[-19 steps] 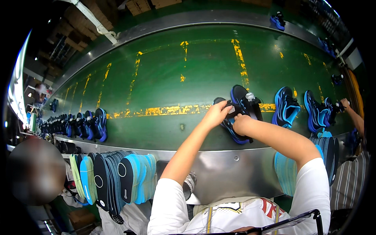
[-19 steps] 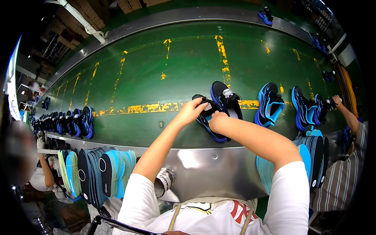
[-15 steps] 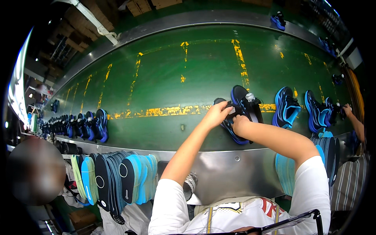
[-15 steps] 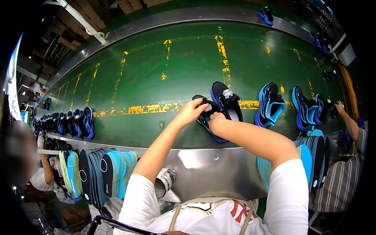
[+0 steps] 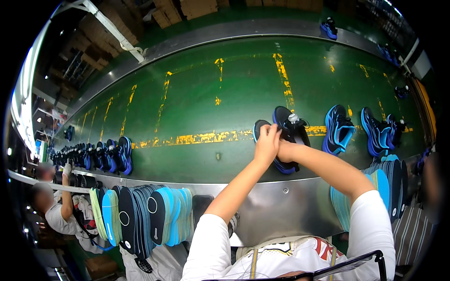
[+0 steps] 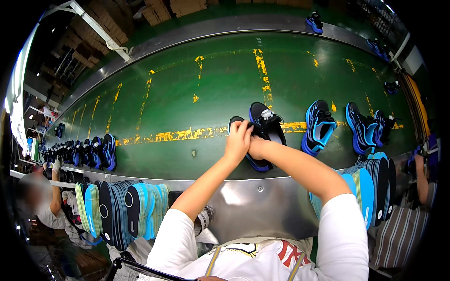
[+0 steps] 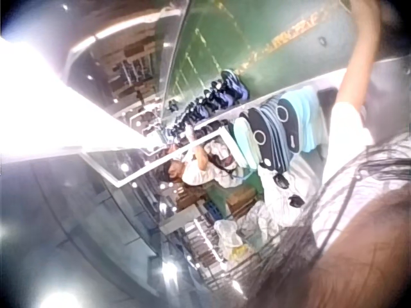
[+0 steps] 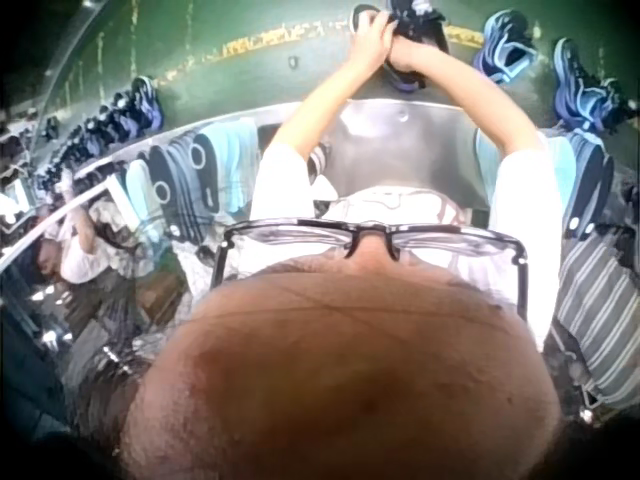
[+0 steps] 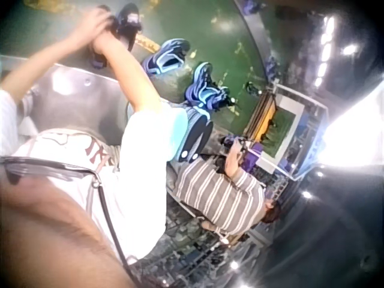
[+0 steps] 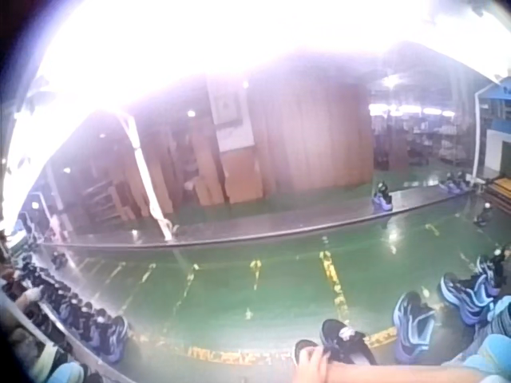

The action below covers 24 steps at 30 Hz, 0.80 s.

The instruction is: The person places blue insoles into black sandal uppers on a conveyor belt, then moves to another station to place sandals into plastic bags and containers.

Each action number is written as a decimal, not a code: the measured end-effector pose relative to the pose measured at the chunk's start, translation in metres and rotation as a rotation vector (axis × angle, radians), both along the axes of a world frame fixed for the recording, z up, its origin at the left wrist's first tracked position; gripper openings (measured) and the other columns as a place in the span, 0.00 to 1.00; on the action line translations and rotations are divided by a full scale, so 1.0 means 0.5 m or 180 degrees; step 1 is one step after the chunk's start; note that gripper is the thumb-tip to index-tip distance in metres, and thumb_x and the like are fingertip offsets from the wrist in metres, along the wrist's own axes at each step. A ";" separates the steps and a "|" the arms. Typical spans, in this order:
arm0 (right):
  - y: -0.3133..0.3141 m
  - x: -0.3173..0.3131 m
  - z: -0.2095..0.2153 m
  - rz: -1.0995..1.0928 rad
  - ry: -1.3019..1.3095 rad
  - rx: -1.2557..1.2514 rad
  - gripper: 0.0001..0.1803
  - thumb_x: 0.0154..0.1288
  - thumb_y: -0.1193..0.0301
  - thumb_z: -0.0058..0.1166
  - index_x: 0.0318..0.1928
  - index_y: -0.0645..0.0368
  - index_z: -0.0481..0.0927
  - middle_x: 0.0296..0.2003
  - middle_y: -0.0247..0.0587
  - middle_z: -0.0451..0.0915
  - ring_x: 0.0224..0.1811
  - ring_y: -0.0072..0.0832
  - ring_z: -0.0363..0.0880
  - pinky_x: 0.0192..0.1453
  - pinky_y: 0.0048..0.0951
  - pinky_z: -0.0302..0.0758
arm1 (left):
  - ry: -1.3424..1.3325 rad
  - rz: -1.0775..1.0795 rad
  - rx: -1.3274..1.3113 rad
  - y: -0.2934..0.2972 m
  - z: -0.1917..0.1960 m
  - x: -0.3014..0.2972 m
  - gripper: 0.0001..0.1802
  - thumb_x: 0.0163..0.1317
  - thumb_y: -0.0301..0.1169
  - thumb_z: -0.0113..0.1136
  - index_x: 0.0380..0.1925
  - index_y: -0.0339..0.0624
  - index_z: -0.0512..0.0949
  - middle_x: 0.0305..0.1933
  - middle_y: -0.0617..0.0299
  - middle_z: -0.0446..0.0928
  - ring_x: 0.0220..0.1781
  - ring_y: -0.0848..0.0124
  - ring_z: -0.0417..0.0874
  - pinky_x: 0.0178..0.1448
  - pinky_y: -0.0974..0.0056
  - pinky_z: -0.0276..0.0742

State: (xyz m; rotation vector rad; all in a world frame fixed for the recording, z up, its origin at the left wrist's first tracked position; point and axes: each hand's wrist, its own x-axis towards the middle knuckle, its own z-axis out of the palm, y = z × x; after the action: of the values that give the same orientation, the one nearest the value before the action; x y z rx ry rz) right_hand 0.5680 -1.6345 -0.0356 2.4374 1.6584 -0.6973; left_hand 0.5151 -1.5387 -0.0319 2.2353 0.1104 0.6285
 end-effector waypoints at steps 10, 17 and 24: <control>0.030 -0.028 -0.018 -0.0719 0.0234 -0.0383 0.19 0.49 0.74 0.43 0.44 0.63 0.73 0.48 0.44 0.70 0.52 0.35 0.66 0.55 0.32 0.61 | -0.0497 -0.0619 0.1005 0.009 -0.040 -0.026 0.18 0.46 0.23 0.54 0.41 0.41 0.70 0.42 0.44 0.65 0.37 0.52 0.73 0.39 0.60 0.72; 0.028 -0.024 -0.015 -0.0803 0.0276 -0.0441 0.19 0.50 0.74 0.42 0.44 0.63 0.73 0.48 0.44 0.69 0.52 0.35 0.66 0.56 0.32 0.61 | -0.0859 -0.0319 0.1317 -0.001 -0.032 -0.014 0.18 0.43 0.24 0.53 0.39 0.43 0.70 0.42 0.47 0.67 0.36 0.58 0.73 0.37 0.63 0.69; 0.039 -0.026 -0.013 -0.0829 0.0281 -0.0477 0.19 0.50 0.73 0.42 0.44 0.63 0.73 0.49 0.44 0.69 0.52 0.35 0.66 0.56 0.32 0.60 | -0.0764 -0.0369 0.1398 -0.001 -0.050 -0.020 0.18 0.43 0.24 0.52 0.39 0.42 0.70 0.42 0.46 0.66 0.38 0.58 0.72 0.37 0.62 0.68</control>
State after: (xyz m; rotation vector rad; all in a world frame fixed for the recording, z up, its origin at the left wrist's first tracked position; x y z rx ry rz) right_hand 0.5548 -1.6149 -0.0421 2.5708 1.2731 -0.9386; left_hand 0.5051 -1.5390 -0.0568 2.5355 -0.3043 0.9206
